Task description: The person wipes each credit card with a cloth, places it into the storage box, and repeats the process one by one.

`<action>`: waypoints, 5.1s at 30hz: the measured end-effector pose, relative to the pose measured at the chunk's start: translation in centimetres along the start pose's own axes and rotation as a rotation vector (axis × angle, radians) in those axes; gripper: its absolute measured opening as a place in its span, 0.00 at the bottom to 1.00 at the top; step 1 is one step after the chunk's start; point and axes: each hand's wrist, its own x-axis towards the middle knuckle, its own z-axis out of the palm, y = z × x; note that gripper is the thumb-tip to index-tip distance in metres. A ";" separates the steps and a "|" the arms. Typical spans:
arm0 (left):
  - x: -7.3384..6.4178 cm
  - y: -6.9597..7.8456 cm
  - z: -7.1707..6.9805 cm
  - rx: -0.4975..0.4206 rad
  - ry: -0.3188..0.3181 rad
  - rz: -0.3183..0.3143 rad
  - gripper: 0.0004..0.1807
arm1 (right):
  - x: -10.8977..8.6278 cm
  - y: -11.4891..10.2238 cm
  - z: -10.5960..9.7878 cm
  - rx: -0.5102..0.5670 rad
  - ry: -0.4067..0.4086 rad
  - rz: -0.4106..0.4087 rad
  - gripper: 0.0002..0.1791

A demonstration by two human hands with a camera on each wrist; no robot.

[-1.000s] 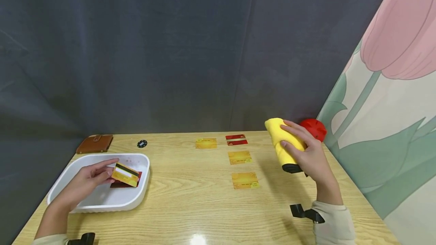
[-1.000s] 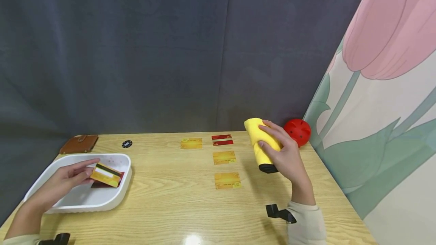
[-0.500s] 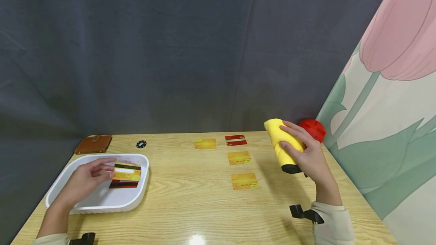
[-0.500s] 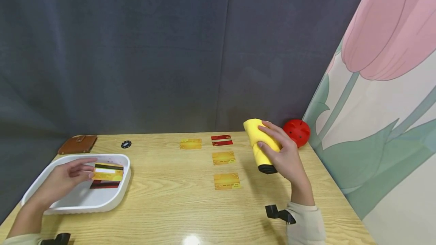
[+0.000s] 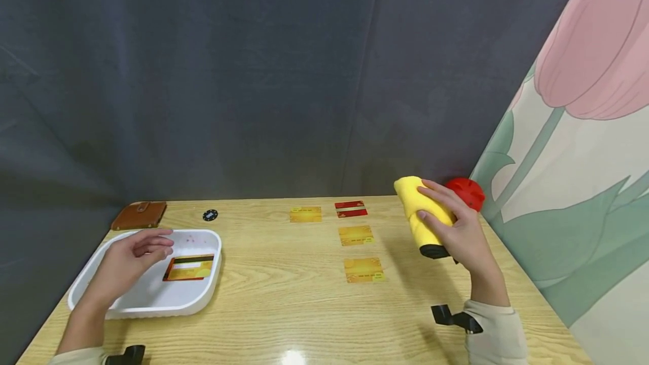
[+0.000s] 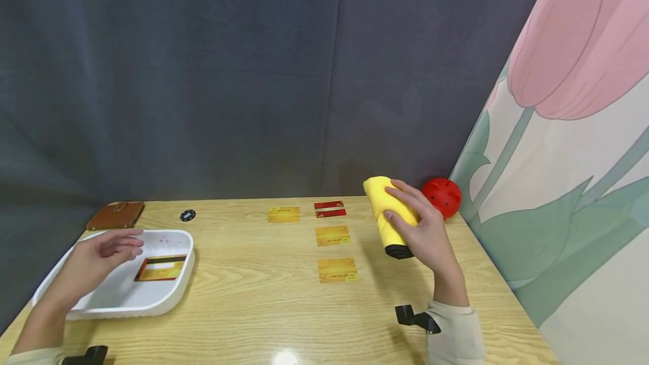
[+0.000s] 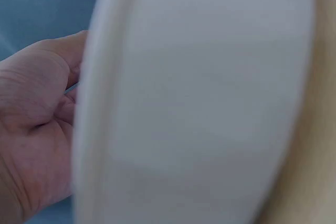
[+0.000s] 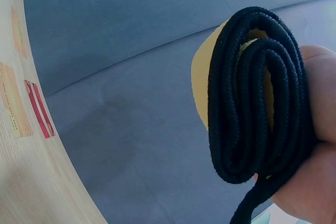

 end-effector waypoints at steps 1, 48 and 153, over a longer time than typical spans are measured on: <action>0.2 0.6 0.2 -0.015 -0.003 0.014 0.21 | 0.0 0.0 0.0 -0.001 0.002 -0.001 0.25; 14.9 3.4 21.6 -0.193 -0.373 -0.044 0.38 | -0.2 0.2 -0.3 0.044 -0.010 -0.024 0.26; 2.0 15.5 18.8 -0.673 -0.151 0.158 0.24 | -2.1 -6.7 10.3 -0.009 -0.392 -0.352 0.25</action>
